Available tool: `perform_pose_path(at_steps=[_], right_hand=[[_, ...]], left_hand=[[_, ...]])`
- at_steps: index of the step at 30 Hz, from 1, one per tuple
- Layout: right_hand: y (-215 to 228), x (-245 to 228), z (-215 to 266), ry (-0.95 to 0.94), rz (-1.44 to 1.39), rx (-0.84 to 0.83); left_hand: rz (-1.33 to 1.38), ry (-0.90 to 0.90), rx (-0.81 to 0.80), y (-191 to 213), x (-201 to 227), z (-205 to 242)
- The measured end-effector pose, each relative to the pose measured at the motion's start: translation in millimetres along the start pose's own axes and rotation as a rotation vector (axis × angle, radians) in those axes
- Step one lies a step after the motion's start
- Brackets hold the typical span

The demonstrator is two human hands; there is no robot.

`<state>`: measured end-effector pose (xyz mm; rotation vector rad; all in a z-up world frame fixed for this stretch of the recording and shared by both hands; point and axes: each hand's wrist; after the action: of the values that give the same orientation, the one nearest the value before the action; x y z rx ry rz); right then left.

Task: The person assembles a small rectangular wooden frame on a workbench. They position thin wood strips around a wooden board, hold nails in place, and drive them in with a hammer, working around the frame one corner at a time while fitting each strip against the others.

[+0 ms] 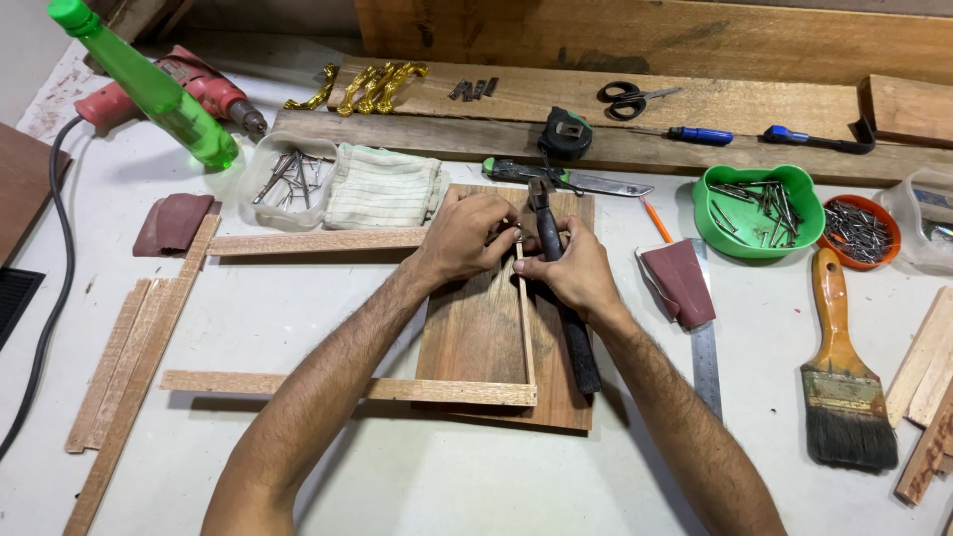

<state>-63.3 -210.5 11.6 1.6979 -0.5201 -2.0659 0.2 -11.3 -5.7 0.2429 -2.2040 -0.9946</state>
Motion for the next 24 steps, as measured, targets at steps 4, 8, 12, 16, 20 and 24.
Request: perform_pose_path(at_steps=[4, 8, 12, 16, 20, 24], right_hand=[[0.1, 0.9, 1.8, 0.045, 0.043, 0.042], [5.0, 3.3, 5.0, -0.007, 0.11, 0.058], [30.7, -17.4, 21.5, -0.017, 0.226, 0.051], [55.6, -60.5, 55.7, 0.002, 0.243, 0.015], [52.6, -79.1, 66.9, 0.007, 0.45, -0.045], [47.1, -85.6, 68.1, 0.036, 0.561, -0.051]], left_hand=[[0.017, -0.005, -0.004, 3.8, 2.9, -3.4], [0.096, 0.009, -0.007, 4.7, 2.5, -1.3], [0.216, -0.029, 0.04, 2.9, -2.0, -0.8], [0.249, -0.014, 0.023, 8.0, 2.2, -1.9], [0.31, 0.033, 0.025, 3.3, -4.7, -2.0], [0.352, -0.01, 0.069, 0.2, -10.8, -0.3]])
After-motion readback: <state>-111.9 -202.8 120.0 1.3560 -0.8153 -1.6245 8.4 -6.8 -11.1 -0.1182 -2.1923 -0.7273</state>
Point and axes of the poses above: each hand's wrist, its own z-axis away from the middle knuckle, its own y-axis out of the back of the hand, x = y × z, and after that the axes turned 9 degrees about z, right-handed
